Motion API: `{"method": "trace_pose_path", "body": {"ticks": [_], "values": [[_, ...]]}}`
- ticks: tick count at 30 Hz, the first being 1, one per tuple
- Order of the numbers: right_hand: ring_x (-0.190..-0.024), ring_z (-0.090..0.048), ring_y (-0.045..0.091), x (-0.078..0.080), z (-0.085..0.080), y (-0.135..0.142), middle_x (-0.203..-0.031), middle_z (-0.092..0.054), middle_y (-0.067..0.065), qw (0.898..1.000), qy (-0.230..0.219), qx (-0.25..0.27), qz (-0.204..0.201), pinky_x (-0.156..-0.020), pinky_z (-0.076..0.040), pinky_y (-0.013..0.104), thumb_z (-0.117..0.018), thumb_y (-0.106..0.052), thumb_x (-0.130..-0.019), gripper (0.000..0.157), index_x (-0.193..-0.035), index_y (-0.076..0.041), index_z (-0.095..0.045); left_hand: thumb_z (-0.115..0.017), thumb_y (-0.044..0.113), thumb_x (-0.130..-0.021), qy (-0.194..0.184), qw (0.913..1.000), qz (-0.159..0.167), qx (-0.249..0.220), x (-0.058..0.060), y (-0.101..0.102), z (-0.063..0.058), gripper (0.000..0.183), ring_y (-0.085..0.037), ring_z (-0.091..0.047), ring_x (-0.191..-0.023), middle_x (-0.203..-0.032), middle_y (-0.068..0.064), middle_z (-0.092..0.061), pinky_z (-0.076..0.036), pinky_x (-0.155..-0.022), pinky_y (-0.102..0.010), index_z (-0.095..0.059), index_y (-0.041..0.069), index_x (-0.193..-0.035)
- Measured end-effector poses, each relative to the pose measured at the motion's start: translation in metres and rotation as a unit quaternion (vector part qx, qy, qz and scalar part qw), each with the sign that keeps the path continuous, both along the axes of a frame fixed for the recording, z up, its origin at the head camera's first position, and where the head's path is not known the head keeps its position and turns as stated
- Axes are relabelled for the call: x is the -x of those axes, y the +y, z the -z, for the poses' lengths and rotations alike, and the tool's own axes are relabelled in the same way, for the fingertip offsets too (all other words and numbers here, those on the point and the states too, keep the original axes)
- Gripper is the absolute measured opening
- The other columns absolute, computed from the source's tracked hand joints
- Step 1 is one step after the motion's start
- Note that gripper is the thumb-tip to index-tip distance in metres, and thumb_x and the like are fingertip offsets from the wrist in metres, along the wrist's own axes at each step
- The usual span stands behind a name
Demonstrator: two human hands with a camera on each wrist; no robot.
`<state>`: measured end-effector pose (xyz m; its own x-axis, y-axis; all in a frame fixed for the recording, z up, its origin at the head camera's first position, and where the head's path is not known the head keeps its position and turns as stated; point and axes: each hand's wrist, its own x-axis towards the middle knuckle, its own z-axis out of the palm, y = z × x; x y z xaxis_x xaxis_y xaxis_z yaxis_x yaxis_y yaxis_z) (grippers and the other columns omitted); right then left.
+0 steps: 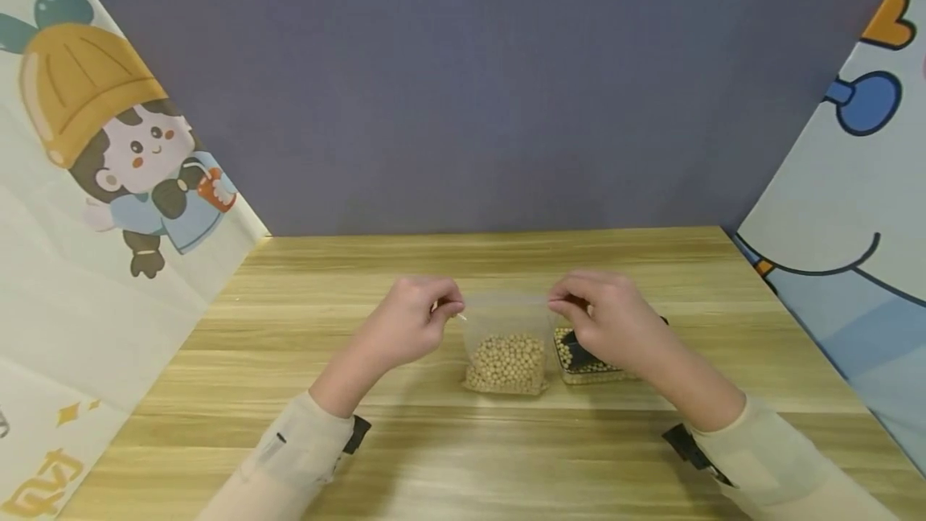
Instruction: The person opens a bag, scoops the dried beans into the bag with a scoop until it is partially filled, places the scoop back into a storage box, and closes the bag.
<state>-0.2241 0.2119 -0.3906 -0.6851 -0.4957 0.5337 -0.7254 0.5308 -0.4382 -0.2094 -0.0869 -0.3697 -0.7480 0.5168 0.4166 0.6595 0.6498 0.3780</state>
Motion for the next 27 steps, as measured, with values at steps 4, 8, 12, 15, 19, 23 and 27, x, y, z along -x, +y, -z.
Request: {"method": "trace_pose_path", "body": {"ticks": [4,8,12,15,19,23,27], "values": [[-0.080,-0.066,0.009,-0.002,-0.007,0.001,-0.091,-0.075,-0.005,0.999,-0.014,-0.041,0.018,-0.078,-0.062,0.033,-0.076,-0.012,-0.097,0.004,-0.099,-0.014,-0.079,-0.071,0.001,-0.098,0.038,0.9989,0.026,-0.009,0.000,0.006,0.000,0.014,-0.003,-0.047,-0.062,-0.077,-0.002,-0.070,-0.044,-0.055,-0.019,-0.071,0.009,-0.086],[-0.105,-0.072,0.023,-0.001,-0.019,-0.006,-0.106,-0.078,-0.003,0.993,-0.004,-0.114,0.008,-0.103,-0.058,0.055,-0.076,-0.023,-0.098,0.014,-0.109,-0.015,-0.078,-0.071,0.004,-0.099,0.041,0.9984,0.038,-0.003,-0.001,0.006,-0.002,0.010,-0.006,-0.054,-0.067,-0.080,0.000,-0.071,-0.048,-0.059,-0.019,-0.073,0.009,-0.090],[-0.090,-0.067,0.015,0.003,-0.025,-0.016,-0.098,-0.077,-0.004,0.992,0.003,-0.124,-0.029,-0.088,-0.058,0.046,-0.075,-0.019,-0.099,0.007,-0.103,-0.014,-0.078,-0.070,0.011,-0.101,0.030,0.9989,0.033,0.011,-0.002,0.005,-0.004,0.008,-0.008,-0.060,-0.074,-0.084,0.003,-0.072,-0.051,-0.063,-0.020,-0.074,0.011,-0.094],[-0.081,-0.060,0.008,0.005,-0.023,-0.021,-0.089,-0.075,-0.006,0.994,-0.011,-0.100,-0.038,-0.079,-0.055,0.036,-0.076,-0.011,-0.097,0.002,-0.096,-0.012,-0.078,-0.071,0.014,-0.102,0.024,0.9992,0.031,0.008,-0.003,0.003,-0.004,0.008,-0.009,-0.061,-0.076,-0.086,0.004,-0.073,-0.050,-0.062,-0.020,-0.075,0.012,-0.096],[-0.080,-0.061,0.008,0.004,-0.021,-0.023,-0.086,-0.074,-0.005,0.997,-0.026,-0.069,-0.034,-0.072,-0.057,0.029,-0.079,-0.005,-0.093,0.006,-0.092,-0.011,-0.078,-0.073,0.008,-0.100,0.024,0.9988,0.041,0.005,-0.001,0.008,-0.003,0.004,-0.009,-0.062,-0.076,-0.087,0.000,-0.073,-0.053,-0.064,-0.021,-0.074,0.009,-0.096],[-0.087,-0.066,0.011,0.002,-0.022,-0.022,-0.091,-0.075,-0.004,0.996,-0.054,-0.069,-0.026,-0.076,-0.061,0.031,-0.079,-0.008,-0.094,0.005,-0.096,-0.012,-0.078,-0.072,0.004,-0.099,0.017,0.9989,0.042,0.013,-0.002,0.011,-0.003,0.004,-0.011,-0.064,-0.079,-0.089,-0.002,-0.072,-0.058,-0.070,-0.023,-0.071,0.007,-0.097],[-0.097,-0.068,0.015,0.000,-0.026,-0.019,-0.100,-0.074,-0.004,0.992,-0.091,-0.084,-0.021,-0.086,-0.063,0.041,-0.076,-0.019,-0.099,0.007,-0.105,-0.015,-0.077,-0.070,0.008,-0.102,-0.004,0.9994,0.035,0.006,-0.002,0.008,-0.004,0.005,-0.008,-0.062,-0.079,-0.088,0.001,-0.071,-0.055,-0.067,-0.022,-0.071,0.011,-0.098]]}}
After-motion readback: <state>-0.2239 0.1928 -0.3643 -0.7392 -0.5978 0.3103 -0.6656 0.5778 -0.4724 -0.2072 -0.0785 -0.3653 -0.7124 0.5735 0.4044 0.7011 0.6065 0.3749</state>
